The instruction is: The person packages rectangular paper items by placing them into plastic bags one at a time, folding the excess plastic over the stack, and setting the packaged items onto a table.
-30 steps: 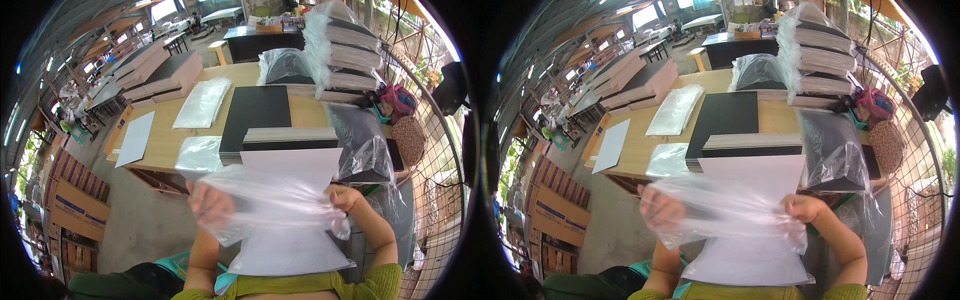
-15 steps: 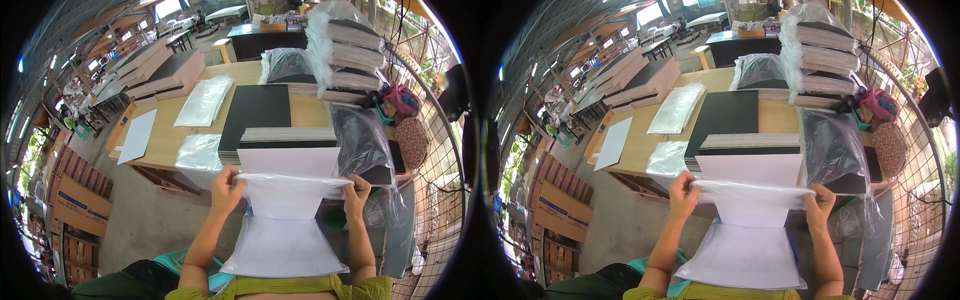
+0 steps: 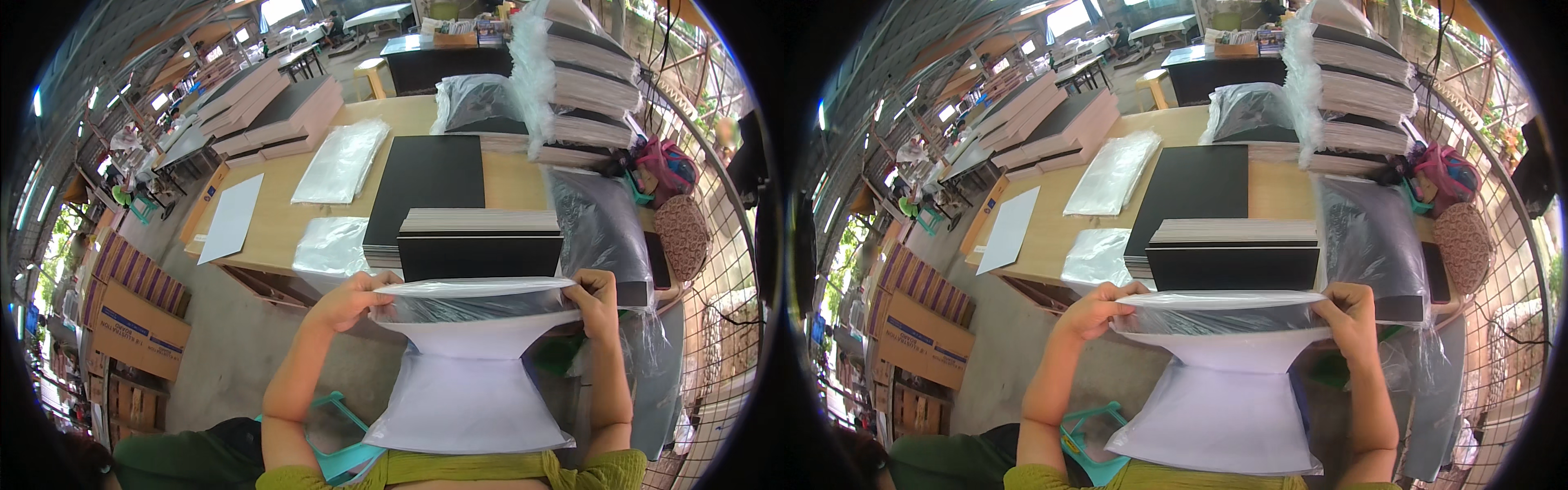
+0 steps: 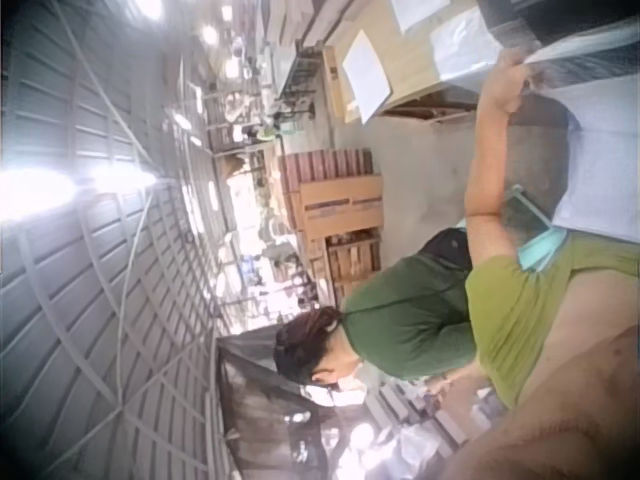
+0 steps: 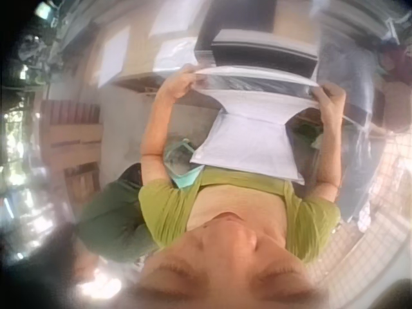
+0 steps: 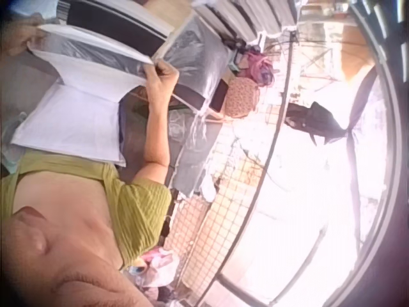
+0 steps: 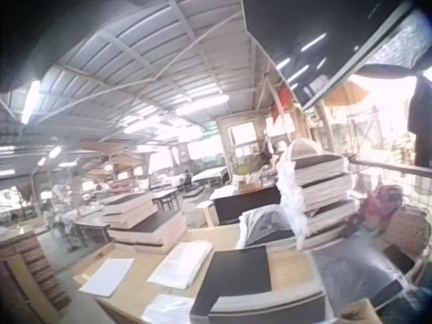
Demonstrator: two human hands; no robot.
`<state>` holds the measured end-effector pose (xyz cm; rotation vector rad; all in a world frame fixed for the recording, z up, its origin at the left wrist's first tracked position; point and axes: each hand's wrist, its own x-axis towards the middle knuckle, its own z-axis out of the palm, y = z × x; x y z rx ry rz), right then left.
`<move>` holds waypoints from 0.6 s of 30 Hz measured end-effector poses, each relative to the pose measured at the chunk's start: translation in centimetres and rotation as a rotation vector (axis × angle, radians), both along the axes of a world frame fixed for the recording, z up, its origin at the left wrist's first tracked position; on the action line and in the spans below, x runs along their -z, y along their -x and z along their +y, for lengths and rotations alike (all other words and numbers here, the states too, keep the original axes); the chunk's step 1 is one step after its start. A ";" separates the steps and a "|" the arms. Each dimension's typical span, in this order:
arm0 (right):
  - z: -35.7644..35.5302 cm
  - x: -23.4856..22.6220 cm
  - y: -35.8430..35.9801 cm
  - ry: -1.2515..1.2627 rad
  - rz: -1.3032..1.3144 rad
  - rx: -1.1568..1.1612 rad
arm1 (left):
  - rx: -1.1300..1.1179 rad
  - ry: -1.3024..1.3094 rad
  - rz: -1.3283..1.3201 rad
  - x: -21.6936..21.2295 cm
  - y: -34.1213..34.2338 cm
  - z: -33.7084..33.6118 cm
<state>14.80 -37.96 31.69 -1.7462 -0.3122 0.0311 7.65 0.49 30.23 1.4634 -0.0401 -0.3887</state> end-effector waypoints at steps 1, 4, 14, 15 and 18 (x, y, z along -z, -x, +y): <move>0.0 -1.2 0.3 -0.081 0.189 -0.095 | -0.040 0.058 0.154 0.6 0.3 -0.1; -1.4 1.4 0.0 -0.266 0.418 -0.293 | -0.010 0.175 0.275 4.4 0.6 0.3; -4.6 12.3 3.4 -0.020 0.539 -0.420 | -0.028 0.277 0.410 16.2 4.4 1.0; -4.6 12.9 4.1 0.001 0.676 -0.370 | -0.041 0.266 0.466 17.2 5.3 0.8; -5.2 18.4 5.7 0.014 0.648 -0.314 | -0.066 0.239 0.634 21.5 7.0 0.7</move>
